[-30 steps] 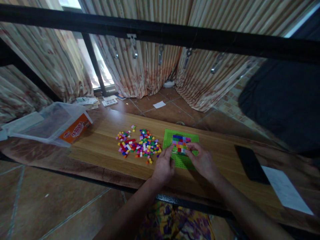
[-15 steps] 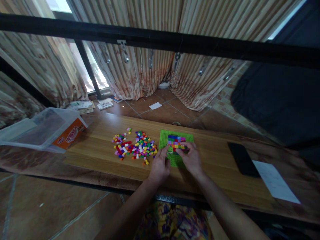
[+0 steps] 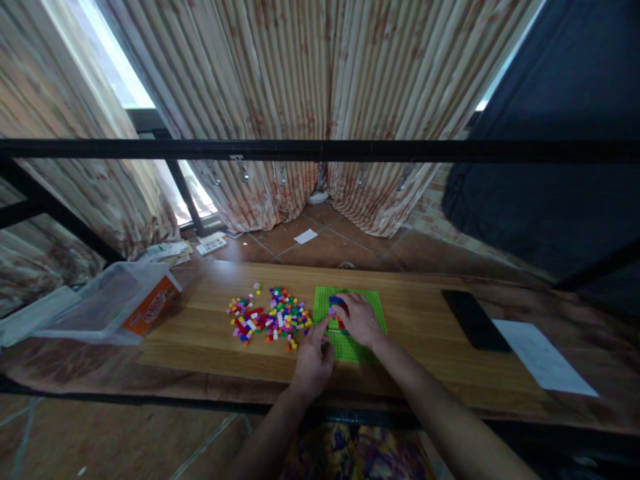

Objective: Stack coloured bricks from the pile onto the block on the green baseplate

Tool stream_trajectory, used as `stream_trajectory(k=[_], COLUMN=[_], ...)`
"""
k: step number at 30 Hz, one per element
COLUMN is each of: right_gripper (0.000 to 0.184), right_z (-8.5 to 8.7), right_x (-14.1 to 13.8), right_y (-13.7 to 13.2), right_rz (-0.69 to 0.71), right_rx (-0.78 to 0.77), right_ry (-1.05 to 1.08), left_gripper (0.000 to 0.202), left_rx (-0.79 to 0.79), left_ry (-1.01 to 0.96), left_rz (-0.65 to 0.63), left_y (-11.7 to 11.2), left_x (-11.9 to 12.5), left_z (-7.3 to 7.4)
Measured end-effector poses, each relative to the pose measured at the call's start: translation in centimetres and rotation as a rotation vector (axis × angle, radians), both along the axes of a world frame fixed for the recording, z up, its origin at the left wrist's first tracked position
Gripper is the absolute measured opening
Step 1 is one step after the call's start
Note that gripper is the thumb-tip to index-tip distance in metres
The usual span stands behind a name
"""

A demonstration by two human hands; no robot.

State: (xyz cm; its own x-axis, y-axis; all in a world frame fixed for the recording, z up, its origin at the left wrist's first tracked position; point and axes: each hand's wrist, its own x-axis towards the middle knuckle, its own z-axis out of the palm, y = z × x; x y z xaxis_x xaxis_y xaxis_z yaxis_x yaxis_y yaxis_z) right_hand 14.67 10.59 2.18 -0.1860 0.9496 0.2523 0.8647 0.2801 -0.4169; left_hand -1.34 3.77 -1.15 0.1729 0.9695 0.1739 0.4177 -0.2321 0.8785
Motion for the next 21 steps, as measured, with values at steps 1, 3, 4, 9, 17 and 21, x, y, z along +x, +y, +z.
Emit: stream_trajectory(k=[1, 3, 4, 9, 17, 21], right_gripper=[0.034, 0.035, 0.034, 0.035, 0.037, 0.036], right_z=[-0.4, -1.0, -1.3, -2.0, -2.6, -2.7], right_x=[-0.1, 0.2, 0.5, 1.8, 2.0, 2.1], right_y=[-0.8, -2.4, -3.0, -4.3, -4.1, -4.2], right_rz=[-0.013, -0.018, -0.014, 0.008, 0.000, -0.007], right_rx=[0.019, 0.059, 0.078, 0.119, 0.111, 0.112], right_ry=[0.000, 0.011, 0.021, 0.052, 0.093, 0.116], left_gripper=[0.058, 0.049, 0.045, 0.038, 0.038, 0.032], left_rx=[-0.007, -0.011, -0.004, 0.171, 0.389, 0.399], left_ry=[-0.014, -0.044, -0.053, 0.086, 0.610, 0.728], left_rz=[-0.011, -0.033, -0.039, -0.044, -0.027, 0.005], left_y=[-0.5, -1.5, -1.9, -1.6, 3.0, 4.5], left_x=[-0.3, -0.9, -1.2, -2.0, -2.6, -3.7], left_z=[0.0, 0.0, 0.0, 0.1, 0.7, 1.2])
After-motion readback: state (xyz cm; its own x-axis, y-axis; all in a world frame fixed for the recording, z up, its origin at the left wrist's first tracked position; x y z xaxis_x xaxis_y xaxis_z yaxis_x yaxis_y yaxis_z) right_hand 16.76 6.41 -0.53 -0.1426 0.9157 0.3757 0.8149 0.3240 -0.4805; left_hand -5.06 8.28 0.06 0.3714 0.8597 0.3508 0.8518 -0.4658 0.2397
